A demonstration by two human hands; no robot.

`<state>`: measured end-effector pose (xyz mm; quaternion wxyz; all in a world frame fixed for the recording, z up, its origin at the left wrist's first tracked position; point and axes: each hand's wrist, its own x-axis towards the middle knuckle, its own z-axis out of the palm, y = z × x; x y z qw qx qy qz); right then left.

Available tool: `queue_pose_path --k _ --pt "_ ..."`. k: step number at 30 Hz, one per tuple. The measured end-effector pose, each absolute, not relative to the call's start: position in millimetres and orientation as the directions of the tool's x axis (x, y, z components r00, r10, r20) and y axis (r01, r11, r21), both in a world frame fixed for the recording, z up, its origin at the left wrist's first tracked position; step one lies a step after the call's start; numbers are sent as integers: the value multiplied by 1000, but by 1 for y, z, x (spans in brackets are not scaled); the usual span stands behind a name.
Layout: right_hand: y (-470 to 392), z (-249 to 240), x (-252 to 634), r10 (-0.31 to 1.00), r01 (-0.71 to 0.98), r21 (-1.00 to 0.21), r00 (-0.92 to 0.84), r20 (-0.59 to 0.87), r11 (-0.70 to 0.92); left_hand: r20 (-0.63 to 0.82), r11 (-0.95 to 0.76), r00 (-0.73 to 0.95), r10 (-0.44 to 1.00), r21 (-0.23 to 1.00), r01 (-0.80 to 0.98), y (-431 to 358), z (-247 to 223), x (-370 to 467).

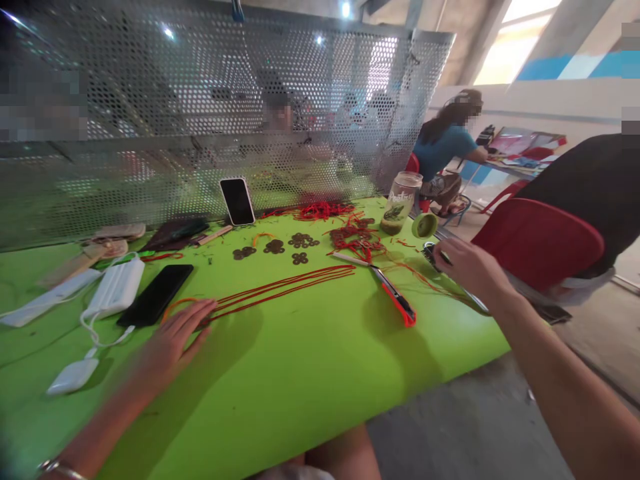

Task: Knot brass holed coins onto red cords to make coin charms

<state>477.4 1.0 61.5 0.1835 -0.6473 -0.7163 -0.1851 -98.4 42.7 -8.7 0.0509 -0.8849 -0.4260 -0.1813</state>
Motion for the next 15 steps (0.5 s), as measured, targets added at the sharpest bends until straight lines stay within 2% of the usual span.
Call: queue_pose_path --k 4,7,11,15 --pt "-1 122 452 764 993 119 -90 639 18 373 -682 601 707 137 718 35 19 -57" --pt "1 168 408 662 966 247 -236 712 78 412 -749 631 658 269 606 31 54 -7" --pt "0 210 338 599 935 285 -355 718 212 544 -784 585 602 543 302 31 98 68" --pt "-12 236 287 559 881 310 -467 685 357 625 -709 582 520 696 -115 25 126 118"
